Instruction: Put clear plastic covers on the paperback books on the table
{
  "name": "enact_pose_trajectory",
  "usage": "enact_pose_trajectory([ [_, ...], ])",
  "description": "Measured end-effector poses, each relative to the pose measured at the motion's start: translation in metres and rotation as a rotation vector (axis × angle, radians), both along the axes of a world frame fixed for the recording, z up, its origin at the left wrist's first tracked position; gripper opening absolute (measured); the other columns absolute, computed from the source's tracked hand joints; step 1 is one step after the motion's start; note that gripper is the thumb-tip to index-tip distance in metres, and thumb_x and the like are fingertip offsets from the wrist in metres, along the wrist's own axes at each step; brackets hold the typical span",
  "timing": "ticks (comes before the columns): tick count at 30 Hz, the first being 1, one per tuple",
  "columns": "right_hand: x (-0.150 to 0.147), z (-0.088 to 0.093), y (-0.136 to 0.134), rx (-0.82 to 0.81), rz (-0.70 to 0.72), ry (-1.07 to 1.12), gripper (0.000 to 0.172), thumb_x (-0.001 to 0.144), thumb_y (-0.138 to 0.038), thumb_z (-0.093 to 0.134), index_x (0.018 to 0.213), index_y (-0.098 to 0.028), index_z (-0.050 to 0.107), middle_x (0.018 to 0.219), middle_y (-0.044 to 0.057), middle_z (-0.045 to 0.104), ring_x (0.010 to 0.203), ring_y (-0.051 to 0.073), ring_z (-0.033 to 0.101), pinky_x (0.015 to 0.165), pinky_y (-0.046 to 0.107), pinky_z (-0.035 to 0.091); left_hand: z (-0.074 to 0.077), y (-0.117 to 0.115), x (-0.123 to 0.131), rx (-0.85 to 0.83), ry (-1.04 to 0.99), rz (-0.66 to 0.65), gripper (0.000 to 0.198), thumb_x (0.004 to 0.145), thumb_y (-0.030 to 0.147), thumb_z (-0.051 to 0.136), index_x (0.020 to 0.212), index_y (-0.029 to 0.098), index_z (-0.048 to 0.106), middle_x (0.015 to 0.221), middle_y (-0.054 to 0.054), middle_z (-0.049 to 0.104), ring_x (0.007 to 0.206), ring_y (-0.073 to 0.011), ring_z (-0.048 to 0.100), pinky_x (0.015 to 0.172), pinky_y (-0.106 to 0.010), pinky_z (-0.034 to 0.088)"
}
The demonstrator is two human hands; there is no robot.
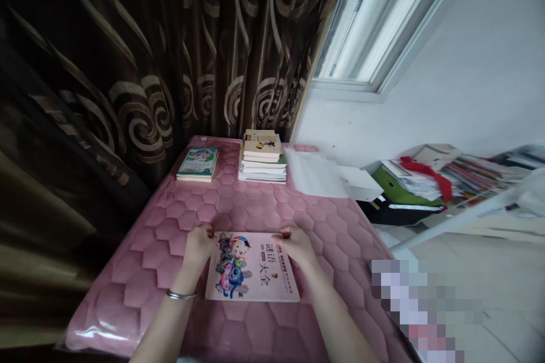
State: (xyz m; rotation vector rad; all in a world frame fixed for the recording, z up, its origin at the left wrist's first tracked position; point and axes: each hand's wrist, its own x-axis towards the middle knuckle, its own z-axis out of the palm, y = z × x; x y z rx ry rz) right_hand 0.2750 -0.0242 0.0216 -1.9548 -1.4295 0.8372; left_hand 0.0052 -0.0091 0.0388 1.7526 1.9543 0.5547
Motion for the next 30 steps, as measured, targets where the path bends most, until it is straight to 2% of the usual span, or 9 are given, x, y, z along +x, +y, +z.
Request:
enact_pose_trajectory([
  [5,-0.001,0.003,-0.002,0.038,-0.006,-0.048,0.015,0.064,-0.032,0.063,0.070,-0.019,0.065,0.068,0.003,0.070,0.070,0.020,0.066,0.058,0.024,0.042,-0.007,0.007,0.004,-0.013,0.032,0.015,0.012,0.073,0.012,0.057,0.080,0.014,0.066,0.082,-0.007,0.072,0.076,-0.0139,0.065,0.063,-0.019,0.039],
  [10,0.006,0.006,0.001,0.038,-0.075,-0.094,0.022,0.064,-0.033,0.064,0.081,-0.019,0.063,0.076,0.005,0.071,0.077,0.021,0.066,0.063,0.025,0.043,-0.004,0.012,0.016,-0.016,0.071,0.010,0.018,0.076,0.013,0.057,0.090,0.013,0.068,0.092,-0.011,0.073,0.083,-0.0160,0.067,0.070,-0.021,0.043],
  [13,0.009,0.003,0.002,0.033,-0.094,-0.064,0.026,0.064,-0.033,0.065,0.086,-0.020,0.060,0.080,0.004,0.072,0.078,0.020,0.067,0.064,0.025,0.044,-0.001,0.013,0.019,-0.011,0.087,-0.021,0.019,0.076,0.013,0.056,0.090,0.012,0.069,0.089,-0.011,0.073,0.083,-0.0162,0.067,0.070,-0.021,0.043],
  [18,0.008,0.000,-0.001,0.109,-0.068,-0.119,0.020,0.067,-0.033,0.062,0.082,-0.020,0.058,0.080,0.005,0.071,0.078,0.021,0.066,0.064,0.026,0.044,0.003,0.015,0.017,-0.017,0.074,-0.028,0.020,0.074,0.013,0.059,0.091,0.013,0.068,0.092,-0.011,0.073,0.084,-0.0172,0.066,0.072,-0.023,0.044],
  [23,0.007,-0.003,-0.004,0.179,-0.019,-0.202,0.016,0.070,-0.033,0.060,0.080,-0.020,0.059,0.079,0.005,0.068,0.077,0.020,0.063,0.065,0.026,0.043,-0.001,0.021,0.014,-0.007,0.113,-0.062,0.018,0.074,0.013,0.059,0.090,0.013,0.068,0.089,-0.009,0.073,0.085,-0.0174,0.066,0.074,-0.023,0.044],
  [30,0.007,-0.008,-0.008,0.226,-0.022,-0.286,0.014,0.077,-0.031,0.055,0.084,-0.020,0.062,0.086,0.005,0.064,0.079,0.020,0.059,0.071,0.028,0.044,-0.004,0.025,0.015,-0.011,0.044,-0.078,0.017,0.074,0.014,0.061,0.089,0.014,0.068,0.085,-0.006,0.073,0.080,-0.0141,0.066,0.071,-0.021,0.045],
])
